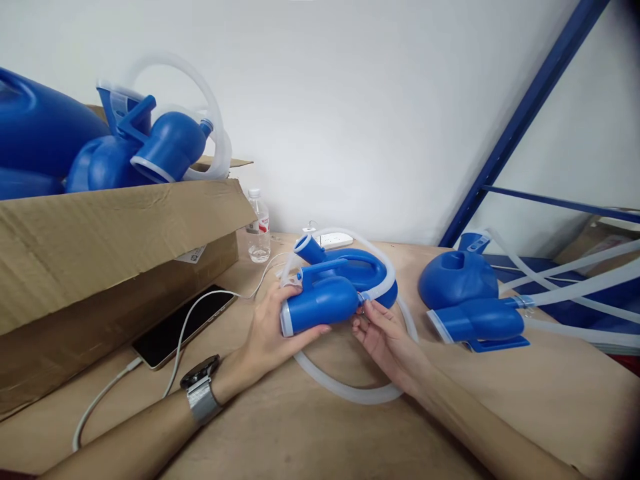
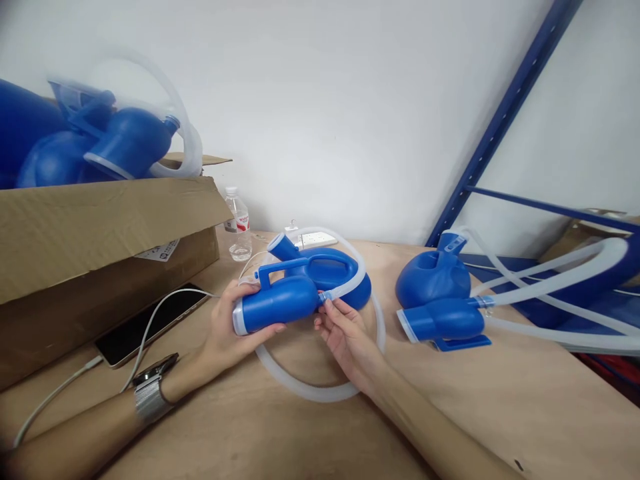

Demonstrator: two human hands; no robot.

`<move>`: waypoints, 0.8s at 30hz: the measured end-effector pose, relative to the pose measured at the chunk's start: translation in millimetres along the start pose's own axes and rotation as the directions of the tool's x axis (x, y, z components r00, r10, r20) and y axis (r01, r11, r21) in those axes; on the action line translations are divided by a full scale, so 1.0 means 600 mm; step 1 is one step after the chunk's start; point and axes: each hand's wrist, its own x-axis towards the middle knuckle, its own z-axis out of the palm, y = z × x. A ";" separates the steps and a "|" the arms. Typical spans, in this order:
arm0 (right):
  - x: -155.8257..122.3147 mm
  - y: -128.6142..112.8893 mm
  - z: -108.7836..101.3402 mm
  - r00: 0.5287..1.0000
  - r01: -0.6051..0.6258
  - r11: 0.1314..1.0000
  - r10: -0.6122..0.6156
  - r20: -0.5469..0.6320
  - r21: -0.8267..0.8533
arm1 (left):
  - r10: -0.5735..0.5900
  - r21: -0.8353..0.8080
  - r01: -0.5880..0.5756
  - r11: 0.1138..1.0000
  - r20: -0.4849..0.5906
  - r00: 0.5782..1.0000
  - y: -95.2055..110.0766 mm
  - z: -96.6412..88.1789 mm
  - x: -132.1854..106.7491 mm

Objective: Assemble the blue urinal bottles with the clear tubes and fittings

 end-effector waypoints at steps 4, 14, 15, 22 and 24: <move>0.003 0.003 -0.002 1.000 -0.004 0.999 0.004 0.008 -0.032 | -0.080 -0.024 0.081 0.996 0.012 0.997 -0.002 0.001 0.003; 0.022 -0.043 -0.043 0.964 0.264 0.761 -0.235 0.126 -0.593 | -0.507 -0.280 0.481 0.831 -0.022 0.862 -0.016 0.001 0.022; 0.025 -0.048 -0.049 0.931 0.351 0.631 -0.317 0.183 -0.692 | -0.555 -0.325 0.520 0.790 -0.018 0.832 -0.019 0.001 0.025; 0.043 -0.058 -0.098 0.737 0.494 -0.269 -0.376 0.562 -0.827 | -0.781 -0.571 0.623 0.534 -0.050 0.623 -0.041 0.000 0.045; 0.049 -0.061 -0.106 0.707 0.451 -0.376 -0.403 0.581 -0.809 | -0.800 -0.576 0.638 0.511 -0.047 0.599 -0.047 -0.002 0.048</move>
